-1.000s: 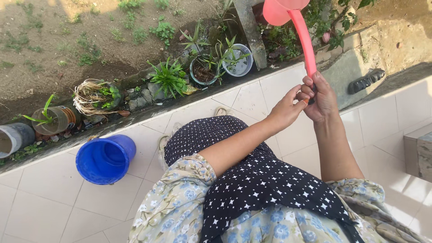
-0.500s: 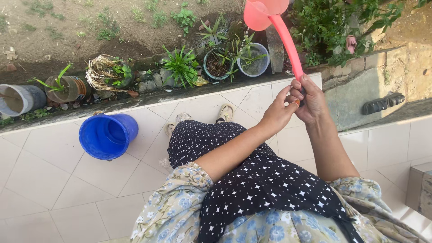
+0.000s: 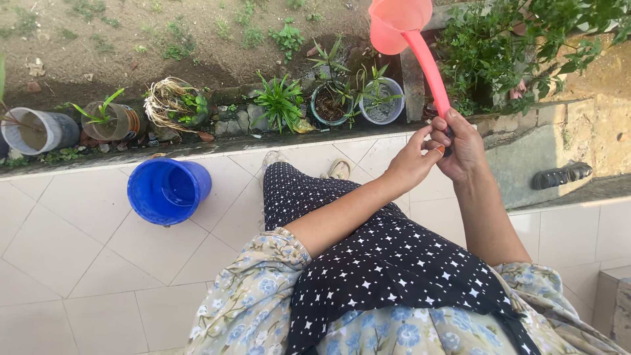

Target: The person pours water from a blue bucket onto various potted plants using a pink plastic ladle and then uses a pair of shears to prune stems and leaves from the plants.

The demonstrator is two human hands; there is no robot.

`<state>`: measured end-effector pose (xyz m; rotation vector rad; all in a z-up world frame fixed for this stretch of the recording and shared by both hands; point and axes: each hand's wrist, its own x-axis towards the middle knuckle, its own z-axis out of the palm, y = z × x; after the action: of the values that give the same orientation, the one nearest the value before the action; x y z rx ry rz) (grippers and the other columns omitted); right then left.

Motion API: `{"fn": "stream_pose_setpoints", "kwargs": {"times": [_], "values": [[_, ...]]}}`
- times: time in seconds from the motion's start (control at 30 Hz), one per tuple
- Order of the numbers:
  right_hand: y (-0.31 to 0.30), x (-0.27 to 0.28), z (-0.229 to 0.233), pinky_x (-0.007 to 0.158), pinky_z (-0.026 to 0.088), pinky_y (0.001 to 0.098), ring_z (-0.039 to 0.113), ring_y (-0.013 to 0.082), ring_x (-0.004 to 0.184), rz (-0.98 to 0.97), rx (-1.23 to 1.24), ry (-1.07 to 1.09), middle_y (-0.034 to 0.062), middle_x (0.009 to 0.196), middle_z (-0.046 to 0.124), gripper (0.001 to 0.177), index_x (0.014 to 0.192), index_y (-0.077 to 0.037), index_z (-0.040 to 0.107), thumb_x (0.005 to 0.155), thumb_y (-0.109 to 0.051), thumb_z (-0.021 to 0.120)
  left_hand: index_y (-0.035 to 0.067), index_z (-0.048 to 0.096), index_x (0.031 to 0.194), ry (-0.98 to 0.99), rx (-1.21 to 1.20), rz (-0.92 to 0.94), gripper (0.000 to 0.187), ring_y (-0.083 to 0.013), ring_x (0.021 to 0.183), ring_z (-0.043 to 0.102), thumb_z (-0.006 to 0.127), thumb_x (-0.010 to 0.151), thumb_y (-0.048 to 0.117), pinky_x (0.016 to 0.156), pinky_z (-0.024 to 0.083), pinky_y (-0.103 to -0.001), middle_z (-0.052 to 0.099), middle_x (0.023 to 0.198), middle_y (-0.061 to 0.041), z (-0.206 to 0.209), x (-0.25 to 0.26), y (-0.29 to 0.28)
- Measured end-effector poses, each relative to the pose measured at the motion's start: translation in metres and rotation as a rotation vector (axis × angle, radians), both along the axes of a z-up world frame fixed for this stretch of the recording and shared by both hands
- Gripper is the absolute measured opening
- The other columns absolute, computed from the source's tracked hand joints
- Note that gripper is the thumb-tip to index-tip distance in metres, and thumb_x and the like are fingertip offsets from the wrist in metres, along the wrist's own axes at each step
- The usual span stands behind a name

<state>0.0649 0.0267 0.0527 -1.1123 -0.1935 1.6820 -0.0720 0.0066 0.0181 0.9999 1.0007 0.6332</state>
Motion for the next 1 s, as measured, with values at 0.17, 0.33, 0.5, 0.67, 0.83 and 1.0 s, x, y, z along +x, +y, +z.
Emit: {"fn": "stream_pose_setpoints", "kwargs": {"times": [0.17,0.33,0.5,0.67,0.83,1.0], "values": [[0.006,-0.024,0.012,0.054,0.04,0.0222,0.043,0.0058,0.06,0.024,0.008,-0.005,-0.0002,0.084,0.053,0.014,0.117,-0.009,0.056,0.11,-0.022,0.055,0.002,0.037,0.154,0.015,0.059,0.017,0.078,-0.0257,0.112,0.068,0.064,0.089,0.035,0.1,0.049,-0.037,0.07,0.121,-0.016,0.0,-0.018,0.005],[0.016,-0.047,0.015,0.055,0.04,0.0224,0.042,0.0056,0.06,0.097,0.007,0.016,-0.0006,0.084,0.052,0.01,0.111,-0.01,0.054,0.111,-0.02,0.055,0.003,0.04,0.151,0.038,0.056,0.072,0.077,-0.0259,0.109,0.07,0.066,0.086,0.034,0.096,0.051,-0.037,0.071,0.117,-0.014,0.009,-0.045,0.009],[0.023,-0.07,0.016,0.056,0.042,0.0236,0.042,0.0063,0.06,0.179,0.024,0.129,0.0001,0.082,0.052,0.011,0.108,-0.009,0.052,0.111,-0.02,0.053,0.005,0.042,0.151,0.026,0.075,0.131,0.077,-0.0253,0.108,0.07,0.066,0.084,0.034,0.095,0.054,-0.036,0.072,0.114,-0.015,0.012,-0.067,0.013],[0.023,-0.075,0.008,0.052,0.038,0.0215,0.042,0.005,0.059,0.226,0.015,0.101,-0.0008,0.081,0.052,0.014,0.115,-0.008,0.056,0.109,-0.021,0.053,0.007,0.037,0.155,0.127,0.071,0.14,0.081,-0.0229,0.113,0.066,0.07,0.087,0.036,0.097,0.05,-0.035,0.067,0.121,-0.012,0.008,-0.077,0.006],[0.015,-0.065,-0.005,0.055,0.039,0.0226,0.042,0.0057,0.06,0.197,0.033,0.153,0.0,0.083,0.052,0.013,0.113,-0.008,0.053,0.112,-0.021,0.054,0.007,0.037,0.155,0.1,0.04,0.111,0.082,-0.0233,0.107,0.07,0.067,0.084,0.036,0.095,0.051,-0.034,0.073,0.115,-0.011,0.005,-0.071,0.002],[0.007,-0.041,-0.013,0.051,0.038,0.0212,0.041,0.0051,0.059,0.129,0.011,0.097,-0.0004,0.083,0.052,0.014,0.116,-0.007,0.054,0.111,-0.021,0.052,0.008,0.036,0.155,0.13,-0.023,0.02,0.083,-0.025,0.101,0.071,0.065,0.083,0.036,0.09,0.053,-0.035,0.072,0.116,-0.011,0.003,-0.052,0.001]]}}
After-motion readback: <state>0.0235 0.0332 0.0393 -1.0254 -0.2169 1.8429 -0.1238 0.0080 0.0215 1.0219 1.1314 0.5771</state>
